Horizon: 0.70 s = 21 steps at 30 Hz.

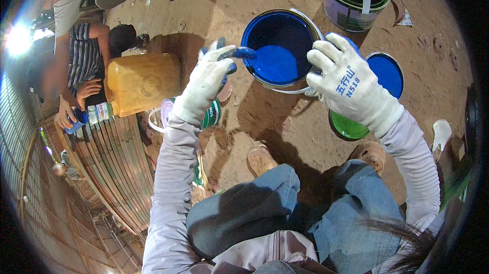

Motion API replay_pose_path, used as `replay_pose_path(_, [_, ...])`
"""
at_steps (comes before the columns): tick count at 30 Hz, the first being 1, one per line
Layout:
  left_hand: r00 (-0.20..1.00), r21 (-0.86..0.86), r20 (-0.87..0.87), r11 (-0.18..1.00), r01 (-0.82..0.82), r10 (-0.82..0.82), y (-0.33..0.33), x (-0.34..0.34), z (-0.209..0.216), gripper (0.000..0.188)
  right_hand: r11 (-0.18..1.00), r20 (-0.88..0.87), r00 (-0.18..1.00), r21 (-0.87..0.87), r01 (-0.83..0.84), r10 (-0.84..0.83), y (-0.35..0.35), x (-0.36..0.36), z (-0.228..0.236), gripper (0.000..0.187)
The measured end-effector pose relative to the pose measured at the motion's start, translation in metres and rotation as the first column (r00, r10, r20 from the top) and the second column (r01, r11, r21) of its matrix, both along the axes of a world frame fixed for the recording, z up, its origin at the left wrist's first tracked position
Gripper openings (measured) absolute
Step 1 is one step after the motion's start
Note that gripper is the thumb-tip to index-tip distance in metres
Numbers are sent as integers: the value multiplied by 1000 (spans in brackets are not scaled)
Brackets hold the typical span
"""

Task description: The person opens paint cans and pours green, blue, and yellow paint into a plastic cup. They handle multiple paint cans and lids, transferring paint between containers while seated on the ground.

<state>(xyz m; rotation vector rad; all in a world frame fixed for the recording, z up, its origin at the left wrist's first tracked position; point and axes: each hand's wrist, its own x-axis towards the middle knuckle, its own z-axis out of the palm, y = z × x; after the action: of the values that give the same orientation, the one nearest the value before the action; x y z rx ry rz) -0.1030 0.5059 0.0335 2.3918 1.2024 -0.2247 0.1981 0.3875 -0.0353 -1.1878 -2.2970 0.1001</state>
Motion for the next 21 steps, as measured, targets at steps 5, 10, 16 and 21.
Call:
replay_pose_path(5, [944,443,-328,876,194,-43,-23,39,-13,44,999,-18,1000,40,2,-1,1,-2,-1,23])
replay_pose_path(10, [890,459,-396,790,407,-228,-22,36,6,37,999,31,999,41,-6,5,-1,3,2,18])
replay_pose_path(16, [882,445,-262,762,470,-391,-8,24,13,29,999,-58,998,43,-13,16,0,0,-2,25])
replay_pose_path(21, [813,499,-155,666,554,-561,-4,12,-7,38,1000,-32,999,-9,-18,18,0,1,-2,26])
